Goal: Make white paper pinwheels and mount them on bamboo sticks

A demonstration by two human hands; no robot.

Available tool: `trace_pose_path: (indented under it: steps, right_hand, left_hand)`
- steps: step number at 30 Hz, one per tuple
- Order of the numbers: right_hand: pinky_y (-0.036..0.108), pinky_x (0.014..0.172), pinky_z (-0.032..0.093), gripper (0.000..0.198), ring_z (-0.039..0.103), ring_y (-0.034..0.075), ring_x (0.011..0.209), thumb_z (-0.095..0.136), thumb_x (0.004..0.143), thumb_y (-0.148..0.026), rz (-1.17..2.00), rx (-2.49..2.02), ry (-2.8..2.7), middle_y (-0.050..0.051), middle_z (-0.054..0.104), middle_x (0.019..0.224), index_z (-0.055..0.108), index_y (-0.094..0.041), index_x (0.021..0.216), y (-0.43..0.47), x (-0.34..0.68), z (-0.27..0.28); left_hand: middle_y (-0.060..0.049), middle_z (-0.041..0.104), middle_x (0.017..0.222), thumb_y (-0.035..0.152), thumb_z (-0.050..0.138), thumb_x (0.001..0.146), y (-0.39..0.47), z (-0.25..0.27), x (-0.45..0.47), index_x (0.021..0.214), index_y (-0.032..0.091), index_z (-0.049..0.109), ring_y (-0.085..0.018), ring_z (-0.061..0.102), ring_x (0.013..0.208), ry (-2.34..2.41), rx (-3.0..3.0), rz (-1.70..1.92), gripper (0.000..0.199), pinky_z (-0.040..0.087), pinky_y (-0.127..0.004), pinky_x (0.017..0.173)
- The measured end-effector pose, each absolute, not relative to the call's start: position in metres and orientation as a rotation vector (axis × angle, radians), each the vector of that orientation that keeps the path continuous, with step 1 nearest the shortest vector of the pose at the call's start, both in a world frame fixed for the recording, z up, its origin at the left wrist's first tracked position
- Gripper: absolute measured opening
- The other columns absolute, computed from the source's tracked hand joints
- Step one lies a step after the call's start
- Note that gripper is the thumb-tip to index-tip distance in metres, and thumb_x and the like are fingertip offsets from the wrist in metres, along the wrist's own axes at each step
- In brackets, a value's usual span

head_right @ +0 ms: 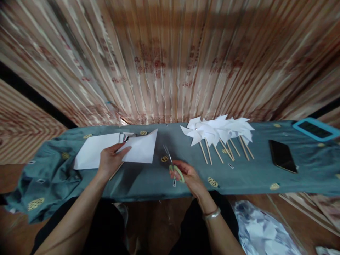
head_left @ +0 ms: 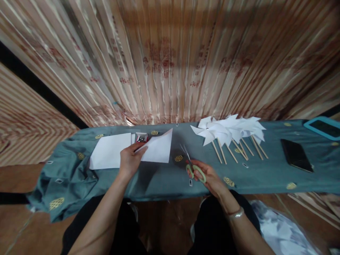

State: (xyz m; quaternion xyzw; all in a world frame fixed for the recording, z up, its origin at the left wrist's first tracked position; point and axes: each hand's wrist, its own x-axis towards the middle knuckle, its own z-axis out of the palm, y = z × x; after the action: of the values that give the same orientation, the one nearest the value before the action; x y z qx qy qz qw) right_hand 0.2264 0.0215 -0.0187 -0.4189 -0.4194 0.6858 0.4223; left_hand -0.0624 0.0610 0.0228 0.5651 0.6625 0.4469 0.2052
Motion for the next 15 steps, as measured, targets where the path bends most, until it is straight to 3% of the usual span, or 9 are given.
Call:
trace_pose_path:
  steps: [6,15]
  right_hand:
    - [0.023,0.059,0.042,0.059,0.055,0.012,0.07,0.07,0.074,-0.057,1.778,-0.966,-1.477,0.005,0.066,0.086,0.066,-0.017,0.116,0.015,0.211,-0.015]
    - [0.024,0.061,0.043,0.057,0.053,0.013,0.072,0.068,0.077,-0.057,1.759,-0.972,-1.643,0.004,0.065,0.088,0.064,-0.018,0.118,0.015,0.202,-0.02]
  left_hand:
    - [-0.001,0.071,0.065,0.039,0.07,0.063,0.062,0.033,-0.071,0.075,0.013,0.076,-0.018,0.062,0.059,1.788,1.32,1.386,0.029,0.048,-0.025,0.053]
    - [0.003,0.066,0.056,0.037,0.072,0.064,0.063,0.036,-0.06,0.077,0.014,0.078,-0.015,0.058,0.055,1.819,1.315,1.275,0.027,0.04,-0.021,0.049]
